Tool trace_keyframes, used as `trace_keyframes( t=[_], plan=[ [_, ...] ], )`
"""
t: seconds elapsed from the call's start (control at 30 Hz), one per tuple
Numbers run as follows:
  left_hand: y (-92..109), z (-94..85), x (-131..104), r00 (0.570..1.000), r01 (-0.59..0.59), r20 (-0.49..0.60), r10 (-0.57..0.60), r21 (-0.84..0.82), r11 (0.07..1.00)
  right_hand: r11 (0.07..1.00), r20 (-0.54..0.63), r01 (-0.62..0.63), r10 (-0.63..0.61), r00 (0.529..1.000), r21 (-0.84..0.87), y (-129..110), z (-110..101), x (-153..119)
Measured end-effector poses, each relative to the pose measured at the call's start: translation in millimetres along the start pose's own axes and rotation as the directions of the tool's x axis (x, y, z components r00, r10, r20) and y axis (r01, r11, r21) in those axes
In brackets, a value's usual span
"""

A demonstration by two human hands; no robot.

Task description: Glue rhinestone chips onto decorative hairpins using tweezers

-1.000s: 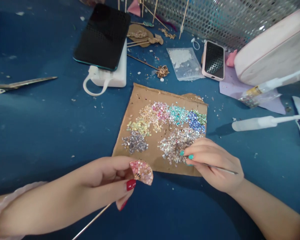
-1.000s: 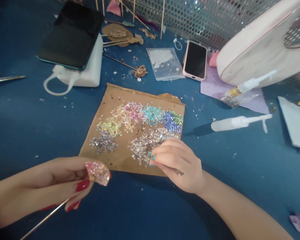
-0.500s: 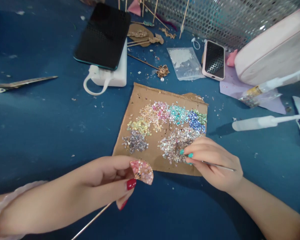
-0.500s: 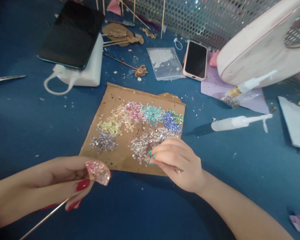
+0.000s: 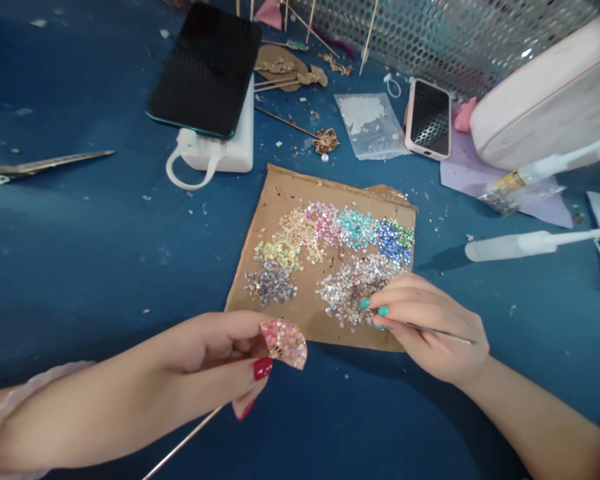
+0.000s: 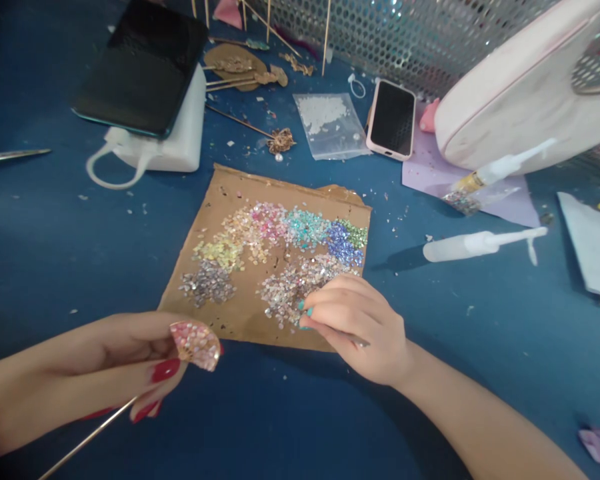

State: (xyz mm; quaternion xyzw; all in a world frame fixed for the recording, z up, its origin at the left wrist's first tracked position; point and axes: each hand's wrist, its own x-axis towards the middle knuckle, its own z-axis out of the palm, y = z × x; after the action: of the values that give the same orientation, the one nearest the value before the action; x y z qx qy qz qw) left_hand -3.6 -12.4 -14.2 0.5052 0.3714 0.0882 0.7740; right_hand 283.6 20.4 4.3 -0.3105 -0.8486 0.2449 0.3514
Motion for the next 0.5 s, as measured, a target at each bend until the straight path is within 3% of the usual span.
trace_keyframes(
  t=[0.5],
  plan=[
    [2.3, -0.4, -0.9, 0.999, 0.052, 0.002, -0.052, 0.005, 0.999, 0.999, -0.03, -0.027, 0.027, 0.999, -0.02, -0.2, 0.4, 0.6]
  ],
)
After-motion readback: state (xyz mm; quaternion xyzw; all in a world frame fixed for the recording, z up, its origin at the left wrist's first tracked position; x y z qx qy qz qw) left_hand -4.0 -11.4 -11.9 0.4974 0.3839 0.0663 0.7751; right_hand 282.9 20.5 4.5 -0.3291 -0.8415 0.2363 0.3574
